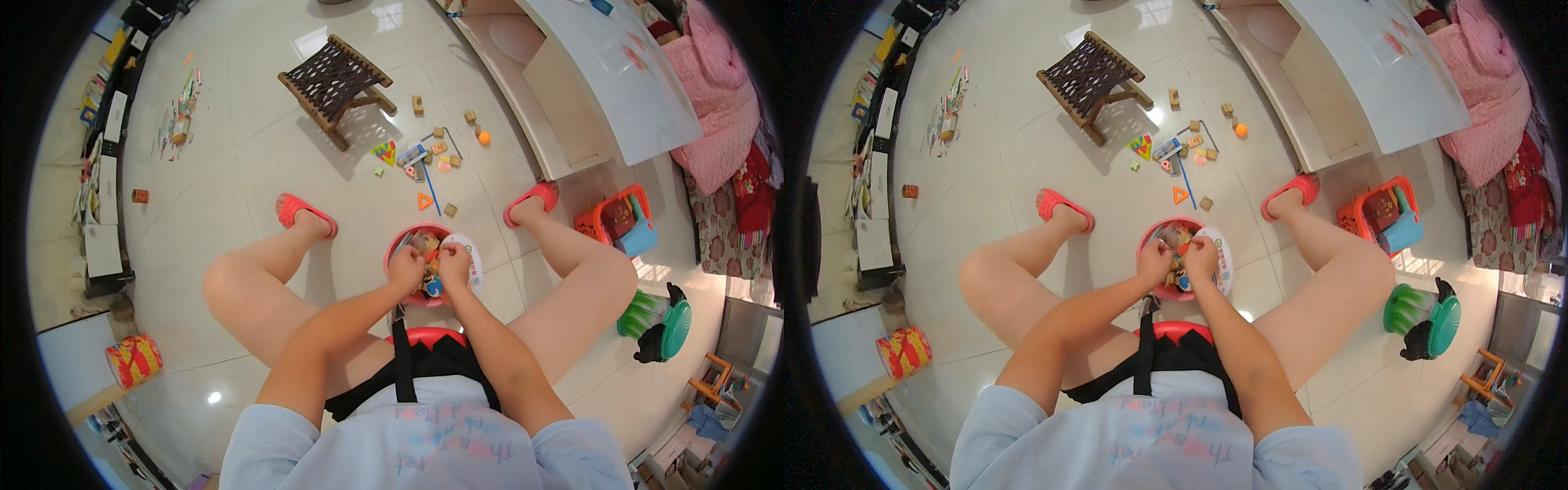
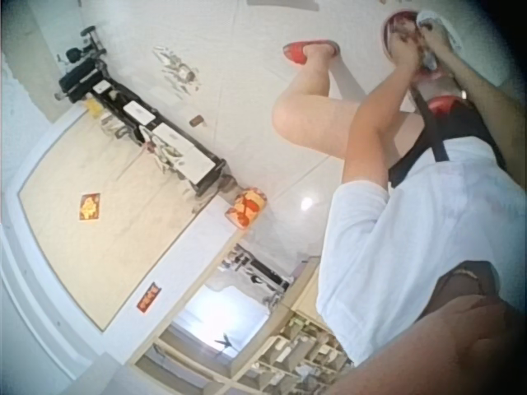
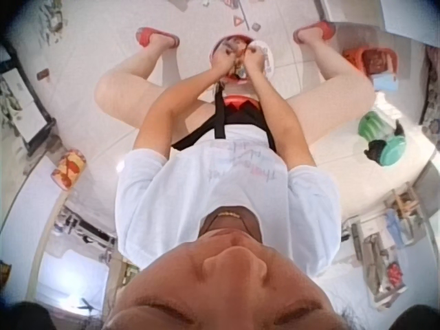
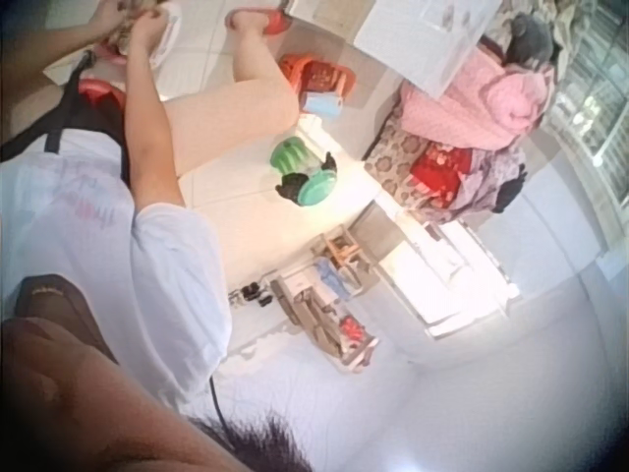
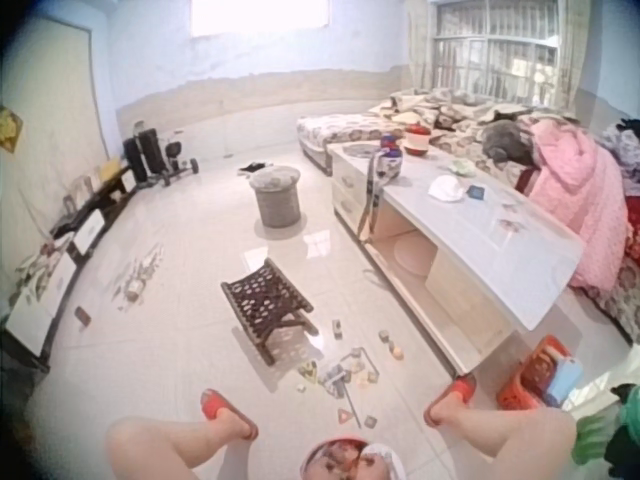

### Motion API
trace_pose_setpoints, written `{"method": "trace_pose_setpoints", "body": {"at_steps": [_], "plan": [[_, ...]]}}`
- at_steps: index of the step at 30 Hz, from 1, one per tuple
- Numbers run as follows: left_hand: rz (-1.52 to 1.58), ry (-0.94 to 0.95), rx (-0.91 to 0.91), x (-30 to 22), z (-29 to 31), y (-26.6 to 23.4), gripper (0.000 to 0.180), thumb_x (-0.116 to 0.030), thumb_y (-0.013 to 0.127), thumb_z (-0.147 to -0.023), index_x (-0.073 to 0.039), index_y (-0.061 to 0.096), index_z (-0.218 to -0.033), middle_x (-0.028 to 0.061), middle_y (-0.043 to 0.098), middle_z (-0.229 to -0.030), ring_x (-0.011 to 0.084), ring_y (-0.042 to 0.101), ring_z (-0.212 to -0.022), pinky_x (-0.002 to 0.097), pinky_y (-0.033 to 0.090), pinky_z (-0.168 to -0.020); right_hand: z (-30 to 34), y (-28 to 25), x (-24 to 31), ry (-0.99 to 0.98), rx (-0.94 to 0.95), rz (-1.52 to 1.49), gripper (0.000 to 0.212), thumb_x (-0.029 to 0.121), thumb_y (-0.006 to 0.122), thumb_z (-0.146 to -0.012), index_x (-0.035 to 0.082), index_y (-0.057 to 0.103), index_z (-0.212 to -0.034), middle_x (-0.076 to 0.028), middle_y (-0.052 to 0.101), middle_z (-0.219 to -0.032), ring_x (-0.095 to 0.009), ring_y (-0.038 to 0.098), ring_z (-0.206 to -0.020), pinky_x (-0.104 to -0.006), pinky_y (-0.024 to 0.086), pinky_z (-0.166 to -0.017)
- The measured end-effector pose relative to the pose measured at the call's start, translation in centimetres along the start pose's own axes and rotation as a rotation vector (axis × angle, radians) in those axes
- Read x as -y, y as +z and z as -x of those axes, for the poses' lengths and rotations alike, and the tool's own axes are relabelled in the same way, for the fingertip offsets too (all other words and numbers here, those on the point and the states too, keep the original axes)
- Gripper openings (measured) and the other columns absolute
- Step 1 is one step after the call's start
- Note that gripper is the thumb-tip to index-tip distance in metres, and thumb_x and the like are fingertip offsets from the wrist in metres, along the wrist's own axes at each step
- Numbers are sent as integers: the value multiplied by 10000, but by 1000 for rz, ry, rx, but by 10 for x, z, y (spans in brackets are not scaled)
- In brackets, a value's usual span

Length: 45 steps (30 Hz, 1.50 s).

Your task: The person picks up scattered toy blocks and figurines into a pink bucket and then gathers pens and markers from the floor into cardboard tubes and a box.

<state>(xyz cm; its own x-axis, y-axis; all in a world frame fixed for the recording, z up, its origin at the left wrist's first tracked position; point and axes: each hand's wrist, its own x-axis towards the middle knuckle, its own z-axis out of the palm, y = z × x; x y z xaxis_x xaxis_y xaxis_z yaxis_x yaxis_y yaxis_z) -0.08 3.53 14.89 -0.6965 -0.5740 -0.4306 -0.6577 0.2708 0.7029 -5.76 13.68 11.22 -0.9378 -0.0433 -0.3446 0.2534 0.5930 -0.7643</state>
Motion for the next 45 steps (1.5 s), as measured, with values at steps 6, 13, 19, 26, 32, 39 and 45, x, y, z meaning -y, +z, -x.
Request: {"method": "trace_pose_setpoints", "body": {"at_steps": [6, 13, 19, 26, 32, 39, 45], "plan": [[45, 126, -174, 1, -63, -15, 127, -123, 527, -695, -31, 578, -767, 152, 592, -696, 304, 577, -664, 371, 459, -617, -73, -10, 26, -120, -66, 0, 145, 117, 572, -686, 15, 591, -788, -140, 613, -731, -278, 595, -671, -348, 471, -638], [-80, 5, -170, 52, -143, -10, 131, -86, 522, -660, -21, 581, -757, 182, 594, -708, 325, 576, -692, 389, 458, -644, -155, 16, 22, 133, 274, 481, 289, 234, 664, -610, 48, 601, -823, -156, 619, -790, -284, 596, -757, -351, 466, -673], [-231, 15, -132, 28, -186, 17, 222, -83, 549, -674, -32, 552, -890, 165, 542, -913, 320, 531, -854, 383, 437, -714, -175, 57, 9, 58, 351, 709, 467, 232, 682, -609, 61, 504, -1005, -192, 516, -1022, -307, 557, -899, -371, 462, -744], [-393, 457, -176, -30, -252, 25, 412, -74, 608, -657, -90, 510, -1056, 152, 462, -1050, 315, 439, -1007, 386, 410, -807, -193, 76, 7, -146, 387, 793, 309, 131, 619, -665, 42, 495, -933, -162, 495, -965, -312, 557, -874, -386, 463, -732], [-573, 392, -115, -28, -269, 38, 582, -82, 645, -636, -164, 452, -1179, 159, 410, -1161, 326, 403, -1072, 403, 417, -809, -198, 70, 13, -250, 384, 836, 266, 126, 609, -654, 37, 533, -893, -153, 502, -940, -307, 535, -858, -380, 469, -698], [-509, 339, -87, -8, -261, 37, 505, -87, 614, -665, -204, 476, -1136, 134, 435, -1066, 323, 423, -1005, 397, 461, -724, -220, 63, 7, -474, 117, 775, 196, 115, 609, -623, 40, 554, -796, -126, 493, -831, -286, 499, -812, -395, 450, -642], [-515, 275, -102, -9, -255, 36, 354, -79, 535, -713, -195, 509, -1047, 134, 433, -974, 328, 432, -956, 398, 469, -694, -234, 83, 35, -321, -91, 249, 115, 120, 573, -685, 38, 505, -727, -103, 498, -786, -258, 509, -749, -373, 425, -615]]}}
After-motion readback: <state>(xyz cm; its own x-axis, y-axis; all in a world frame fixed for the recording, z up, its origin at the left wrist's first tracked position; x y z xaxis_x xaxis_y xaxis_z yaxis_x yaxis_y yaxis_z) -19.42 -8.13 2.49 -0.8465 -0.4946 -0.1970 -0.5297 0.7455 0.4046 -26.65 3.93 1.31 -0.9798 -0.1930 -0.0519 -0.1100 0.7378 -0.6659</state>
